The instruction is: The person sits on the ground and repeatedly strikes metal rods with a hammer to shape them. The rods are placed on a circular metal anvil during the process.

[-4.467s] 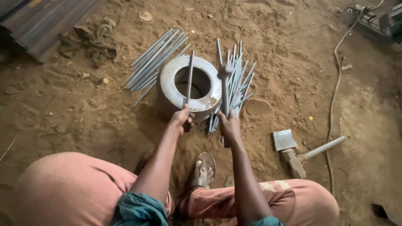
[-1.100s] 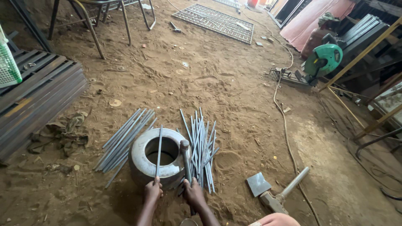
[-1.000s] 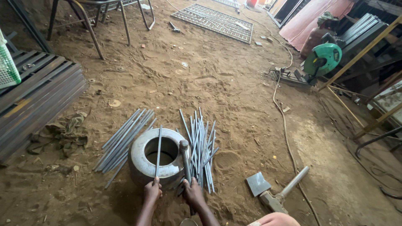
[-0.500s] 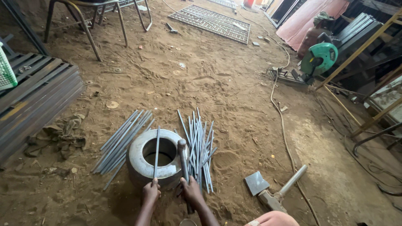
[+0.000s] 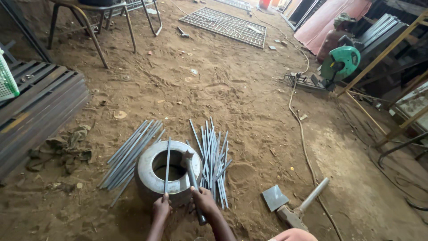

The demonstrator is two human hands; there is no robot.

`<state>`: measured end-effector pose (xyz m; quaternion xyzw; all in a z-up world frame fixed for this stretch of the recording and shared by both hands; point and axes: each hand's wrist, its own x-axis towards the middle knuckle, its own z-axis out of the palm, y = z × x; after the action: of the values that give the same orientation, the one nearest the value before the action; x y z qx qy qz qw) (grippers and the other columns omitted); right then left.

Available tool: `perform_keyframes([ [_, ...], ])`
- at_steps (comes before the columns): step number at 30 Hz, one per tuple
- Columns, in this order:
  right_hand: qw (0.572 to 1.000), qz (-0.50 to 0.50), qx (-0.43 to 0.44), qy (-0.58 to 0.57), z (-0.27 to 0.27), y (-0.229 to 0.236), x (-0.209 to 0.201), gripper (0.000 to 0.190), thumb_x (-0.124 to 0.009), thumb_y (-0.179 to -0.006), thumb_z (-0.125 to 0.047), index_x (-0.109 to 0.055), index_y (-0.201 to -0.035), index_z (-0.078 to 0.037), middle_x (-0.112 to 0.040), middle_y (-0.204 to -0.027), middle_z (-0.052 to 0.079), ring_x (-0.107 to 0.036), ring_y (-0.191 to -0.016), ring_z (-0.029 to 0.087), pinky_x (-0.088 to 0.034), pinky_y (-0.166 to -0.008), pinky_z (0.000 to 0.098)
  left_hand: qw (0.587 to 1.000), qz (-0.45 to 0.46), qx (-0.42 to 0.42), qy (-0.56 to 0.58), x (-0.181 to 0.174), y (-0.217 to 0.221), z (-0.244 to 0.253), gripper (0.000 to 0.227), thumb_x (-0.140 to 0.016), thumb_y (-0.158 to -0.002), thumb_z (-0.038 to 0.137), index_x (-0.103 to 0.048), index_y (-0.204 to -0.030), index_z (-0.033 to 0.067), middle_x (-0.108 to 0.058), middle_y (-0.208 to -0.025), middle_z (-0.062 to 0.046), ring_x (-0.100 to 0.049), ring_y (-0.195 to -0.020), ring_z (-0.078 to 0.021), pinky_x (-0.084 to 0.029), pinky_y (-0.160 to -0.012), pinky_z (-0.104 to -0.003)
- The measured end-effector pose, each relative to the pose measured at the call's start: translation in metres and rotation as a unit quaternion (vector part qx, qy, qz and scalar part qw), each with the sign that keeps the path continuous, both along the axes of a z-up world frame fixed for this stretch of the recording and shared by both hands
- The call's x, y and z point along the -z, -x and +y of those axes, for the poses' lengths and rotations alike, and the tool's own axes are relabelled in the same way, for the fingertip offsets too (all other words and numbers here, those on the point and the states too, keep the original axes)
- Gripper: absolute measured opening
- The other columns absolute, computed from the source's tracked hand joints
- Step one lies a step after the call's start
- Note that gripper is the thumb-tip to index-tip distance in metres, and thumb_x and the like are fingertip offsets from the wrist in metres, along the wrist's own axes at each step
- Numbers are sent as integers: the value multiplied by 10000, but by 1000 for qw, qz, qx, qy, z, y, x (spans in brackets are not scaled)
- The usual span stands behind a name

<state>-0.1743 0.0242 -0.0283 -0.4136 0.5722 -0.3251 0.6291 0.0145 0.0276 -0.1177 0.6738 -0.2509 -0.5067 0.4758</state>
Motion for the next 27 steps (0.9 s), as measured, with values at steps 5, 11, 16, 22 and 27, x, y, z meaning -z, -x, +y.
perform_keyframes([
  [5, 999, -5, -27, 20, 5, -5, 28, 369, -661, -1028, -431, -636, -953, -71, -606, -739, 7, -569, -574, 98, -471, -507, 266, 1000, 3, -3, 16, -1, -2, 3, 503, -570, -1016, 438, -648, -824, -20, -554, -537, -89, -524, -442, -204, -402, -443, -373],
  [11, 998, -7, -60, 13, 12, -3, 51, 338, -662, -1003, -380, -615, -953, -49, -586, -692, 20, -549, -519, 137, -493, -477, 333, 999, 9, -1, 47, -14, -2, 9, 536, -582, -1011, 455, -638, -801, -35, -548, -522, -76, -516, -420, -182, -406, -421, -355],
  [16, 998, 31, -47, -17, 23, -8, 42, 362, -622, -1017, -444, -605, -977, -84, -559, -678, 38, -530, -512, 163, -443, -469, 340, 999, -2, 8, 37, -22, -2, 6, 555, -573, -999, 481, -644, -793, -29, -535, -496, -102, -511, -395, -203, -409, -412, -370],
  [22, 959, 252, -32, 126, 23, -22, 26, 422, -604, -1026, -563, -636, -1148, -160, -695, -984, 188, -671, -925, 367, -538, -794, 467, 999, -32, 13, 7, -37, 0, 6, 596, -615, -956, 517, -689, -787, -50, -581, -479, -159, -564, -383, -252, -431, -410, -390],
  [27, 931, 328, 23, 156, 17, -33, 35, 473, -606, -946, -614, -603, -1258, -258, -694, -1179, 195, -657, -1097, 435, -528, -930, 504, 1000, -2, 7, -25, -67, 1, 13, 585, -648, -955, 490, -691, -788, -69, -566, -485, -164, -560, -394, -260, -424, -409, -394],
])
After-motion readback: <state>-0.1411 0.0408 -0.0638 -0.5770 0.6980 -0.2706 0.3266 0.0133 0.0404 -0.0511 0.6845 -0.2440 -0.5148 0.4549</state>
